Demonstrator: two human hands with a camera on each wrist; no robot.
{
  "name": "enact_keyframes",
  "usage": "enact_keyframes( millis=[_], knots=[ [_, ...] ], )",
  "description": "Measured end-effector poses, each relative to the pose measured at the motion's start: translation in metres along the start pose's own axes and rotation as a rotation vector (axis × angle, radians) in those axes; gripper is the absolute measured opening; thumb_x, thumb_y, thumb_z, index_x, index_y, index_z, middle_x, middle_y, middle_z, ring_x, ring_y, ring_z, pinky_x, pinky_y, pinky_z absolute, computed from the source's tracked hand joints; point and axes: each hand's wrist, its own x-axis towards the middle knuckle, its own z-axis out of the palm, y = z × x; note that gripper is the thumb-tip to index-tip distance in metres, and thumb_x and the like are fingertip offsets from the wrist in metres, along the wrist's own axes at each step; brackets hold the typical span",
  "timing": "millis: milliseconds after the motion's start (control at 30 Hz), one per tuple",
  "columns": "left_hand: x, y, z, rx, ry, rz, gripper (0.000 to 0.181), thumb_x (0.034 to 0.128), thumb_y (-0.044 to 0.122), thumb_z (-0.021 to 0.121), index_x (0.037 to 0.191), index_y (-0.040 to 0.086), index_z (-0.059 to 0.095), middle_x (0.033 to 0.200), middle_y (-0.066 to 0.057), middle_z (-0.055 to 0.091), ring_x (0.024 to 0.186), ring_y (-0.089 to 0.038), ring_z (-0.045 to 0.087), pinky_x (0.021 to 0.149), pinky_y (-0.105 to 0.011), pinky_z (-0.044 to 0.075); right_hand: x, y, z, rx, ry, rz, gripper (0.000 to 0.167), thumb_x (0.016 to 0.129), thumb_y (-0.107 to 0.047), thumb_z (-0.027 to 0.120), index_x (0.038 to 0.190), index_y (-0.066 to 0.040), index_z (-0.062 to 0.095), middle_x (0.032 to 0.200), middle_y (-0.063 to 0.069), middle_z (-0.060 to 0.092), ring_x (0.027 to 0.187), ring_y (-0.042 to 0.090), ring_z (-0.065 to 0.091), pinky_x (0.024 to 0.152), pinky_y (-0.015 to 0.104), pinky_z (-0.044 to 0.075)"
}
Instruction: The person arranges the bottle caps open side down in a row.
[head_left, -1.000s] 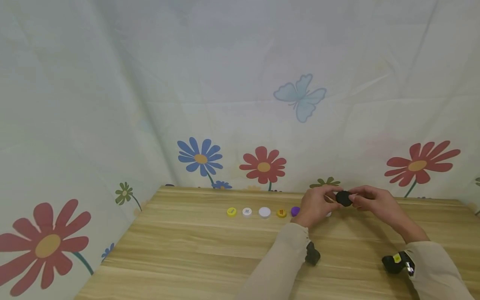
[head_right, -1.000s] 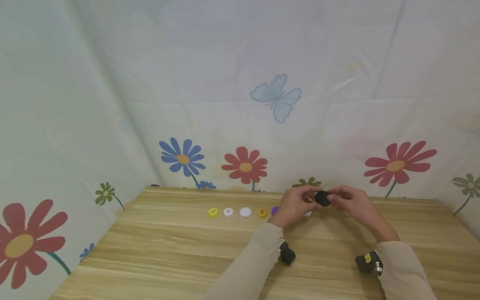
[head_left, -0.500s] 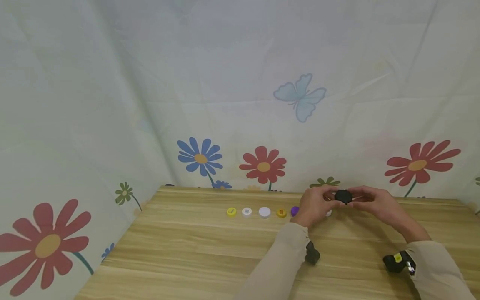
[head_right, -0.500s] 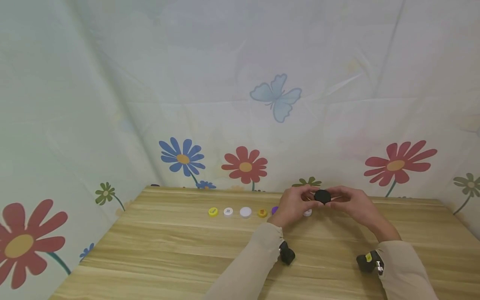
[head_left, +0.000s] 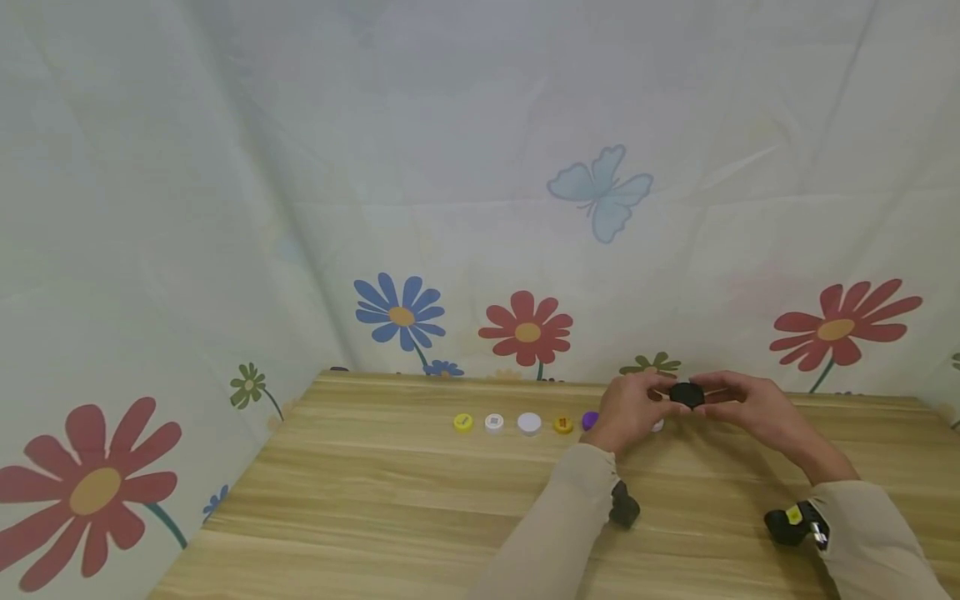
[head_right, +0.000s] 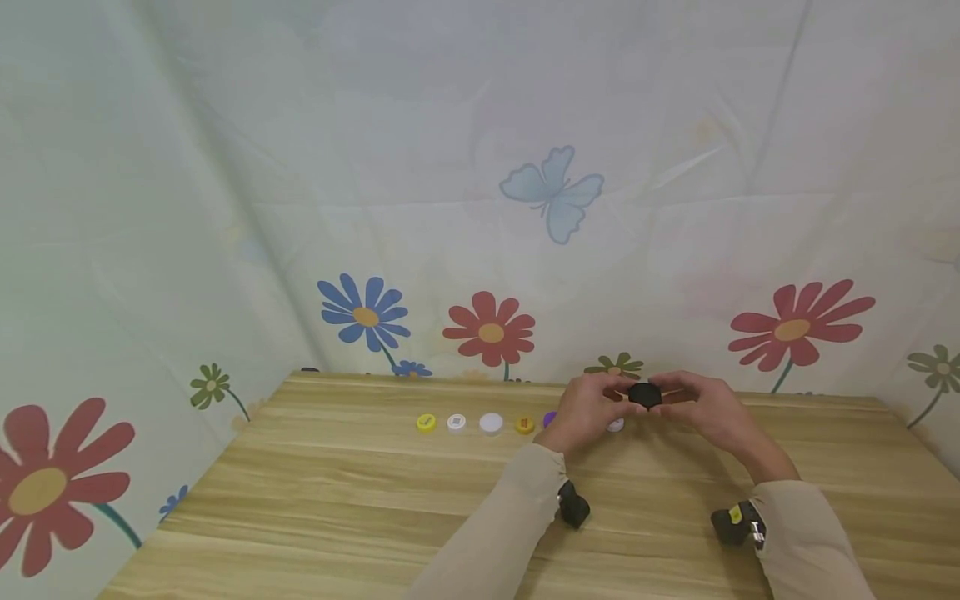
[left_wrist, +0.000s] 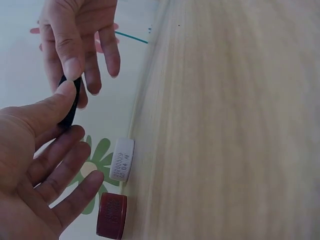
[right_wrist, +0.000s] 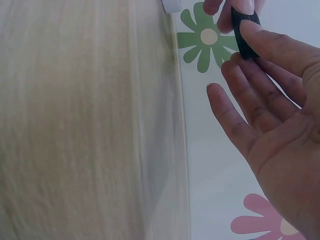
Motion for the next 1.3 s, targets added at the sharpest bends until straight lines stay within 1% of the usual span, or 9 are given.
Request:
enact_keyframes(
  millis=[200,300,533,667,800,933,1167,1233,1300],
  knots=[
    [0.001,0.000,0.001,-0.025,-0.008,-0.010,0.040,0.0883,0.028,0.090,0.125,0.018,0.080,0.106,0.015,0.073,0.093,0.004,0.069,0.079,-0.009,0.047,0.001,0.003,0.002,0.005,-0.009,0.004,0.048,0.100,-0.016,0.076,0.140,0.007,0.062,0.131,0.027,0.067,0.115,0.044,0.067,0.081,0.025,0.058],
    [0.001,-0.001,0.001,-0.020,-0.012,-0.018,0.041,0.0884,0.028,0.090,0.126,0.018,0.079,0.108,0.015,0.075,0.094,0.005,0.068,0.082,-0.010,0.047,0.002,0.005,0.003,0.008,-0.006,0.003,0.047,0.100,-0.015,0.077,0.139,0.007,0.062,0.129,0.027,0.067,0.115,0.043,0.067,0.080,0.024,0.057],
    [0.003,-0.001,0.002,0.061,-0.041,-0.034,0.043,0.0901,0.031,0.088,0.131,0.023,0.077,0.114,0.014,0.076,0.101,0.004,0.066,0.085,-0.012,0.045,0.003,0.006,0.005,0.015,-0.012,0.003,0.047,0.099,-0.015,0.078,0.137,0.008,0.063,0.128,0.027,0.068,0.114,0.043,0.068,0.080,0.023,0.057],
    [0.003,-0.002,0.002,0.095,-0.068,-0.034,0.043,0.0915,0.032,0.087,0.133,0.024,0.076,0.117,0.014,0.076,0.106,0.002,0.066,0.086,-0.013,0.045,0.004,0.008,0.006,-0.007,-0.020,-0.001,0.046,0.099,-0.016,0.078,0.136,0.007,0.064,0.128,0.027,0.069,0.114,0.043,0.068,0.082,0.023,0.057],
    [0.004,-0.003,0.003,0.138,-0.098,-0.035,0.043,0.0929,0.032,0.085,0.134,0.025,0.076,0.119,0.014,0.076,0.109,0.001,0.066,0.088,-0.014,0.046,0.003,0.010,0.007,-0.021,-0.031,-0.014,0.044,0.098,-0.014,0.078,0.134,0.009,0.064,0.126,0.027,0.069,0.112,0.043,0.069,0.081,0.026,0.058],
    [0.004,-0.003,0.003,0.163,-0.119,-0.039,0.042,0.0936,0.031,0.085,0.134,0.025,0.075,0.120,0.012,0.076,0.112,-0.001,0.066,0.090,-0.015,0.045,0.004,0.011,0.008,-0.021,-0.035,-0.024,0.043,0.098,-0.011,0.079,0.132,0.011,0.064,0.123,0.027,0.070,0.109,0.042,0.070,0.080,0.025,0.057],
    [0.002,-0.002,0.003,0.154,-0.138,-0.038,0.040,0.0933,0.026,0.085,0.132,0.023,0.076,0.120,0.010,0.076,0.111,-0.002,0.066,0.092,-0.015,0.046,0.004,0.013,0.009,-0.030,-0.042,-0.023,0.041,0.096,-0.008,0.079,0.129,0.011,0.066,0.118,0.025,0.072,0.106,0.040,0.071,0.079,0.024,0.057],
    [0.001,-0.002,0.003,0.145,-0.140,-0.038,0.040,0.0929,0.025,0.085,0.132,0.023,0.077,0.119,0.010,0.077,0.110,-0.002,0.066,0.092,-0.015,0.046,0.005,0.014,0.009,-0.037,-0.044,-0.020,0.041,0.096,-0.008,0.080,0.129,0.011,0.066,0.118,0.024,0.072,0.106,0.040,0.071,0.079,0.027,0.058],
    [0.001,-0.002,0.003,0.139,-0.139,-0.042,0.039,0.0923,0.024,0.086,0.130,0.023,0.077,0.117,0.010,0.077,0.108,-0.001,0.066,0.091,-0.015,0.046,0.005,0.015,0.010,-0.045,-0.049,-0.017,0.040,0.096,-0.009,0.079,0.129,0.011,0.065,0.118,0.025,0.072,0.107,0.040,0.070,0.082,0.033,0.059]
  ],
)
